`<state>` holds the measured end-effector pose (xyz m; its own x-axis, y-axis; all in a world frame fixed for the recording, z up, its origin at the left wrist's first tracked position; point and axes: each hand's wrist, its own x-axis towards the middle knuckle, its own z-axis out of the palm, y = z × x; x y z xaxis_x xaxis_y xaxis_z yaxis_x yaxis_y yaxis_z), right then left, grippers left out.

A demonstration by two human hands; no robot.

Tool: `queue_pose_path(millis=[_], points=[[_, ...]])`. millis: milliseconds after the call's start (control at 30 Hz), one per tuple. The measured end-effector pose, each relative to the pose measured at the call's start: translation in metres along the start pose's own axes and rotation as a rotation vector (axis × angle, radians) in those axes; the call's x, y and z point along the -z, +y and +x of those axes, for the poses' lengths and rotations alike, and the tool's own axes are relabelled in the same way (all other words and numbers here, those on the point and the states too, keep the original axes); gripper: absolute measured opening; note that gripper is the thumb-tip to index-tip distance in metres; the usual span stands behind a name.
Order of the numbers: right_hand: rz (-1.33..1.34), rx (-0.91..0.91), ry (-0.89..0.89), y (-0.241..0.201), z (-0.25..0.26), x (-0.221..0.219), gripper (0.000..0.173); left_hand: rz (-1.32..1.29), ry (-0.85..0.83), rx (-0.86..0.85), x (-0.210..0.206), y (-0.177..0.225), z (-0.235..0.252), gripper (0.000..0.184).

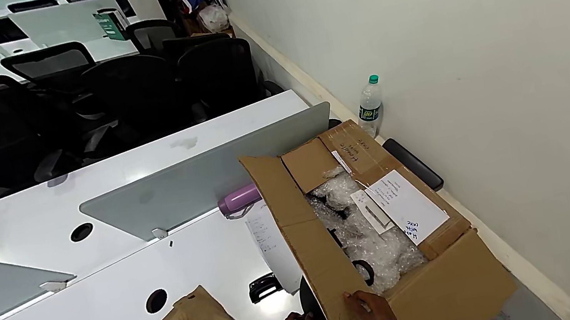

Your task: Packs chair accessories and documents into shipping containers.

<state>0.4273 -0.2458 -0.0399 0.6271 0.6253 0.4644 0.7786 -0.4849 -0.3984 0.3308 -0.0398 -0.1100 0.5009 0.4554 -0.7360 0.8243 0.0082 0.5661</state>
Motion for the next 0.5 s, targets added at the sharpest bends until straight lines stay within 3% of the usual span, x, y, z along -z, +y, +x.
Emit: queue_pose_path(millis=[267,500], points=[[-0.055,0.0,-0.04,0.009,-0.008,-0.004,0.066,0.151,0.015,-0.041,0.0,0.02,-0.013,0.044],[0.02,0.051,-0.037,0.033,-0.018,0.02,0.072,0.169,0.032,-0.005,0.01,0.021,-0.021,0.061]])
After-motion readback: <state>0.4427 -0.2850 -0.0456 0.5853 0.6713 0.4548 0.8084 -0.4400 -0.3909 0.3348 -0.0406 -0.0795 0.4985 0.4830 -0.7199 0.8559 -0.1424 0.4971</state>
